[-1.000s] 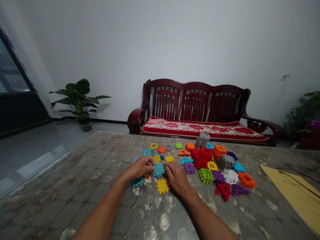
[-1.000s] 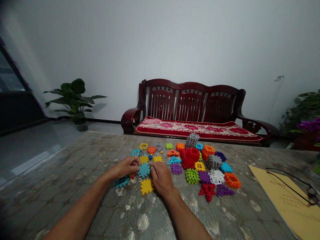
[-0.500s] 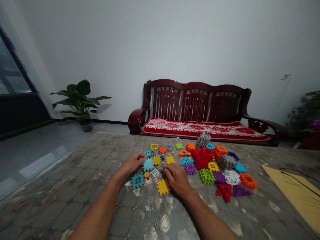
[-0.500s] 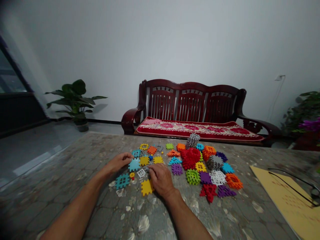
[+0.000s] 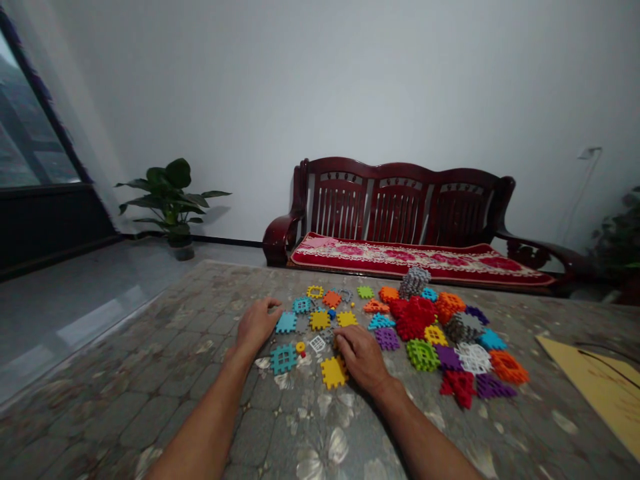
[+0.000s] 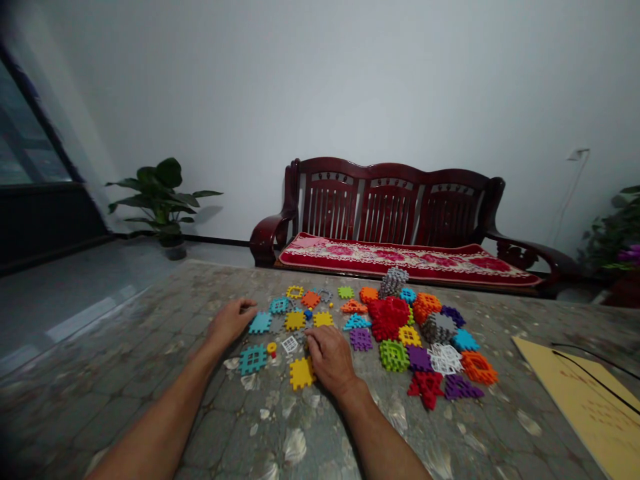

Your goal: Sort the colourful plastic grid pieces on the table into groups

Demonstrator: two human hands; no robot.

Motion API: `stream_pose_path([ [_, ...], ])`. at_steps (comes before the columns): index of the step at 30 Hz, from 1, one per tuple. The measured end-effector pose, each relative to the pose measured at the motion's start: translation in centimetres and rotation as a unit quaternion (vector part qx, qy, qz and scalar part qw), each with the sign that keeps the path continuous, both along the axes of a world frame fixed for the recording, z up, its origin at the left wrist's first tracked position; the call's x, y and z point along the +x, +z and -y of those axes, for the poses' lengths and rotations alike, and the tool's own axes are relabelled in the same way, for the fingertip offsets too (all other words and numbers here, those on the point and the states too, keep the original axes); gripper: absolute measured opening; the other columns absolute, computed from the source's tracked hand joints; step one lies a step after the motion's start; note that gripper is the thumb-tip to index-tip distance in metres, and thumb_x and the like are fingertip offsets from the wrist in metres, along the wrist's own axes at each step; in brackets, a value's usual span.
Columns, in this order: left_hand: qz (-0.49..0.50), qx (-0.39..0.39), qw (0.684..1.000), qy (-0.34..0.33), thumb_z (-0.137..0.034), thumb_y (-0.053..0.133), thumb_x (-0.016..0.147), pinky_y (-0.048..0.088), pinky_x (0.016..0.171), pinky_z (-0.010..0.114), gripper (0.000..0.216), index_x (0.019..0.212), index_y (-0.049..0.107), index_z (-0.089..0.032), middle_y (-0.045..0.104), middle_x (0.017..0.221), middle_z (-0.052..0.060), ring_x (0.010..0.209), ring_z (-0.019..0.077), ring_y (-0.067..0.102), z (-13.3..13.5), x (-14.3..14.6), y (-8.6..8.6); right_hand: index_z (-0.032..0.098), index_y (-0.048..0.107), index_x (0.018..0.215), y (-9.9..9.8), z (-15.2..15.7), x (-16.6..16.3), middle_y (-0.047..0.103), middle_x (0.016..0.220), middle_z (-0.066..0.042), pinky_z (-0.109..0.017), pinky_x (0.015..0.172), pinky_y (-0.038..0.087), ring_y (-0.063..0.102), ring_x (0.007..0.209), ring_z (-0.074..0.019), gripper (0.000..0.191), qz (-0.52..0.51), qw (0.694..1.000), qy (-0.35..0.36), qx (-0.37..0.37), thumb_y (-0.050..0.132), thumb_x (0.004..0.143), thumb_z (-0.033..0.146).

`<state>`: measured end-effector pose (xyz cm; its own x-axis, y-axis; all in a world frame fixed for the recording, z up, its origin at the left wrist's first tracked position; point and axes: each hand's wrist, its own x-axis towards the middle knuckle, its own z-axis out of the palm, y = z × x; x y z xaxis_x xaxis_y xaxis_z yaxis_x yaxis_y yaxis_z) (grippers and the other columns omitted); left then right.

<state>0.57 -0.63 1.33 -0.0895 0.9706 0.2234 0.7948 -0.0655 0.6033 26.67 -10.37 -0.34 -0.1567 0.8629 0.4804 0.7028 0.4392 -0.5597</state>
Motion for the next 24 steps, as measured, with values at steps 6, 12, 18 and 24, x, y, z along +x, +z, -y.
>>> stream_pose_path([
  [6, -0.119, 0.07, 0.981, -0.137, -0.024, 0.057, 0.082, 0.031, 0.116, 0.044, 0.052, 0.133, 0.059, -0.019, 0.053, 0.147, 0.01, 0.14, 0.0279, 0.042, 0.4, 2.0, -1.0, 0.022, 0.072, 0.101, 0.1, 0.0, -0.1, 0.073, 0.098, -0.005, -0.032, 0.089, 0.045, 0.064, 0.096, -0.0203, 0.024, 0.002, 1.0, 0.002, 0.002, 0.048, 0.096, 0.023],
  [12, -0.172, -0.022, 0.973, -0.153, -0.017, 0.05, 0.085, 0.025, 0.118, 0.049, 0.06, 0.145, 0.048, -0.019, 0.042, 0.155, 0.012, 0.145, 0.0304, 0.034, 0.3, 3.8, -1.4, 0.023, 0.071, 0.101, 0.0, -0.1, -0.1, 0.073, 0.098, -0.005, -0.031, 0.089, 0.045, 0.064, 0.096, -0.0197, 0.023, -0.003, 1.0, -0.003, -0.004, 0.05, 0.095, 0.022],
  [18, -0.167, -0.018, 0.971, -0.168, -0.014, 0.051, 0.085, 0.035, 0.111, 0.042, 0.047, 0.131, 0.06, -0.02, 0.057, 0.142, 0.013, 0.134, 0.0274, 0.05, -0.3, 4.8, -0.5, 0.023, 0.072, 0.1, 0.3, 0.1, -0.2, 0.073, 0.096, -0.004, -0.03, 0.087, 0.045, 0.064, 0.096, -0.0195, 0.021, -0.006, 1.0, -0.007, -0.008, 0.052, 0.094, 0.019],
  [24, -0.161, 0.006, 0.975, -0.156, -0.016, 0.055, 0.085, 0.045, 0.094, 0.033, 0.026, 0.11, 0.062, -0.019, 0.065, 0.118, 0.011, 0.108, 0.0229, 0.062, -0.3, 4.9, -0.1, 0.024, 0.072, 0.1, 0.2, 0.1, -0.2, 0.073, 0.097, -0.004, -0.03, 0.088, 0.045, 0.064, 0.096, -0.0189, 0.022, -0.01, 1.0, -0.011, -0.008, 0.052, 0.093, 0.018],
])
